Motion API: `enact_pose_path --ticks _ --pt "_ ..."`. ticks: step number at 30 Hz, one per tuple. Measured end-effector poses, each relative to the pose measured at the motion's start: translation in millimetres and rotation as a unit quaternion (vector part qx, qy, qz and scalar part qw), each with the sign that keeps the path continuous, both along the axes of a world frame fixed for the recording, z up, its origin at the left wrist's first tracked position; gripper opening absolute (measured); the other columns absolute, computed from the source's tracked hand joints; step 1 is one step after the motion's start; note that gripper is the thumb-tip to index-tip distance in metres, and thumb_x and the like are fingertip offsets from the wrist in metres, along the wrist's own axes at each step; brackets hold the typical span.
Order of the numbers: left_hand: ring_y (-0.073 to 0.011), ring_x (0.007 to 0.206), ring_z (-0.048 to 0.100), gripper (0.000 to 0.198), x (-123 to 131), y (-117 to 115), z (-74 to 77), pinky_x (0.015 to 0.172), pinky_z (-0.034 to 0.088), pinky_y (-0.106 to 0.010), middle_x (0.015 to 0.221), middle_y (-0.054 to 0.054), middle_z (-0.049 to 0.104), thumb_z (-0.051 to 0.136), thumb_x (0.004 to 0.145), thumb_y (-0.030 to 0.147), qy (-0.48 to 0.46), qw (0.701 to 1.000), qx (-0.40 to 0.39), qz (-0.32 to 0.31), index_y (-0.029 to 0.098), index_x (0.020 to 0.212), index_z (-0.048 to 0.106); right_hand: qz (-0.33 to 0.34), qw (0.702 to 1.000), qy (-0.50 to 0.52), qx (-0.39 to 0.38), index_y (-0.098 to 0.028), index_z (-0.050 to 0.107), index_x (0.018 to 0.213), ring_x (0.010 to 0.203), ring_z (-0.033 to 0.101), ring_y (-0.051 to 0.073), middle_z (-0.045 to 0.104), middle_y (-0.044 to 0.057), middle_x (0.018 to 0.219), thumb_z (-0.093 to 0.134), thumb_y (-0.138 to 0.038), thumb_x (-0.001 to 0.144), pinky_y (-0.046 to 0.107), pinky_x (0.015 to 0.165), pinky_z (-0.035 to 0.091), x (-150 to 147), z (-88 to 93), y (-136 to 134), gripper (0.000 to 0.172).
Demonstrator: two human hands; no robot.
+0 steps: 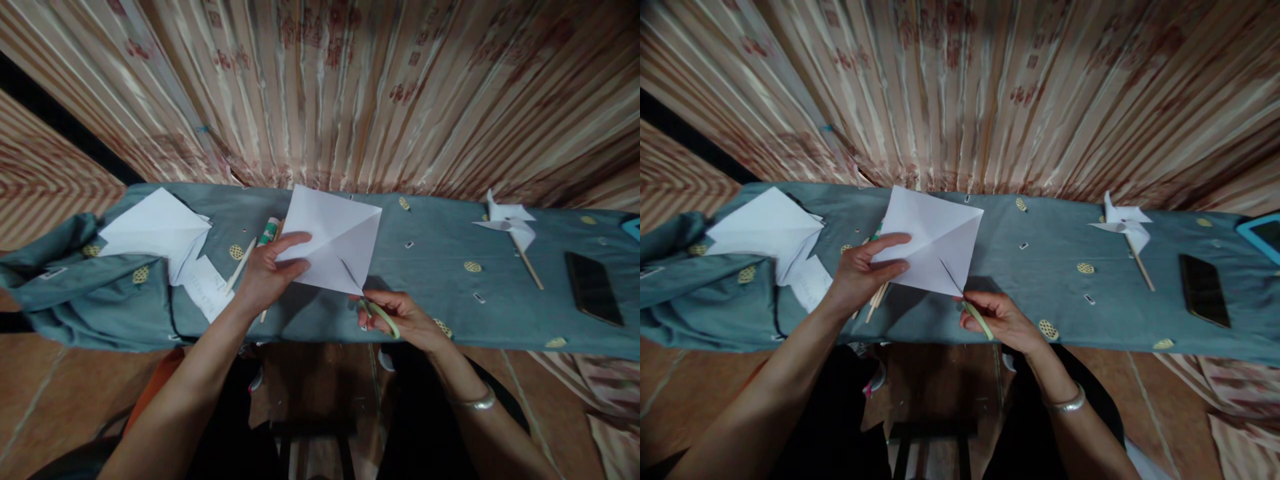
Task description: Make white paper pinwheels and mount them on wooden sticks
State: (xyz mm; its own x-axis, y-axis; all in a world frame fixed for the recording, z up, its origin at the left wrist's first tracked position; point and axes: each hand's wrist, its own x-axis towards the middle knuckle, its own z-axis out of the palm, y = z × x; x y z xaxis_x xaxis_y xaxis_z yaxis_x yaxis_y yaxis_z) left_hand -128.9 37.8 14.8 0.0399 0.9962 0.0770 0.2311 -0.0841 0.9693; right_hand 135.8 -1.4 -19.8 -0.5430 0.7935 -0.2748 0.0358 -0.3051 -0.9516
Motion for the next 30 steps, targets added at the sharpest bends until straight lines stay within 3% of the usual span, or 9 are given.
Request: enact_pose_path --ticks 7,16,24,30 --pt "-0.0236 0.108 0.065 0.041 -0.7 0.1 -0.7 0.095 0.052 -0.037 0.119 -0.005 0.070 0.075 0.070 0.029 -0.007 1.000 -0.007 0.002 0.020 0.110 0.070 -0.018 1.000 -0.003 -0.011 -0.015 0.070 0.102 0.058 0.050 0.008 0.063 -0.002 0.067 0.083 -0.041 0.068 0.022 0.055 0.043 -1.4 -1.7 0.0 0.045" --pt "-0.0225 0.105 0.066 0.042 4.8 -1.3 -0.8 0.088 0.055 -0.033 0.119 -0.006 0.070 0.075 0.068 0.029 -0.021 0.999 -0.022 -0.020 0.019 0.108 0.071 -0.003 1.000 -0.006 0.007 -0.016 0.067 0.083 0.059 0.047 0.009 0.060 -0.001 0.067 0.079 -0.052 0.069 0.021 0.053 0.039 -5.0 4.4 0.0 0.041" --pt "-0.0241 0.110 0.064 0.041 4.3 -1.4 -4.2 0.096 0.052 -0.037 0.119 -0.006 0.070 0.076 0.069 0.030 -0.023 0.999 -0.020 -0.024 0.020 0.109 0.071 -0.027 0.999 0.003 -0.020 -0.016 0.068 0.081 0.055 0.046 0.008 0.060 -0.002 0.063 0.082 -0.044 0.066 0.021 0.052 0.040 -6.6 4.4 -0.3 0.034" --pt "-0.0247 0.115 0.062 0.039 6.7 -3.5 -3.7 0.101 0.048 -0.040 0.120 -0.005 0.069 0.075 0.071 0.029 -0.005 0.999 -0.010 -0.037 0.022 0.110 0.071 -0.029 0.999 -0.004 -0.016 -0.015 0.070 0.083 0.056 0.049 0.009 0.063 0.000 0.066 0.083 -0.049 0.063 0.020 0.050 0.040 -5.7 5.7 0.2 0.041"
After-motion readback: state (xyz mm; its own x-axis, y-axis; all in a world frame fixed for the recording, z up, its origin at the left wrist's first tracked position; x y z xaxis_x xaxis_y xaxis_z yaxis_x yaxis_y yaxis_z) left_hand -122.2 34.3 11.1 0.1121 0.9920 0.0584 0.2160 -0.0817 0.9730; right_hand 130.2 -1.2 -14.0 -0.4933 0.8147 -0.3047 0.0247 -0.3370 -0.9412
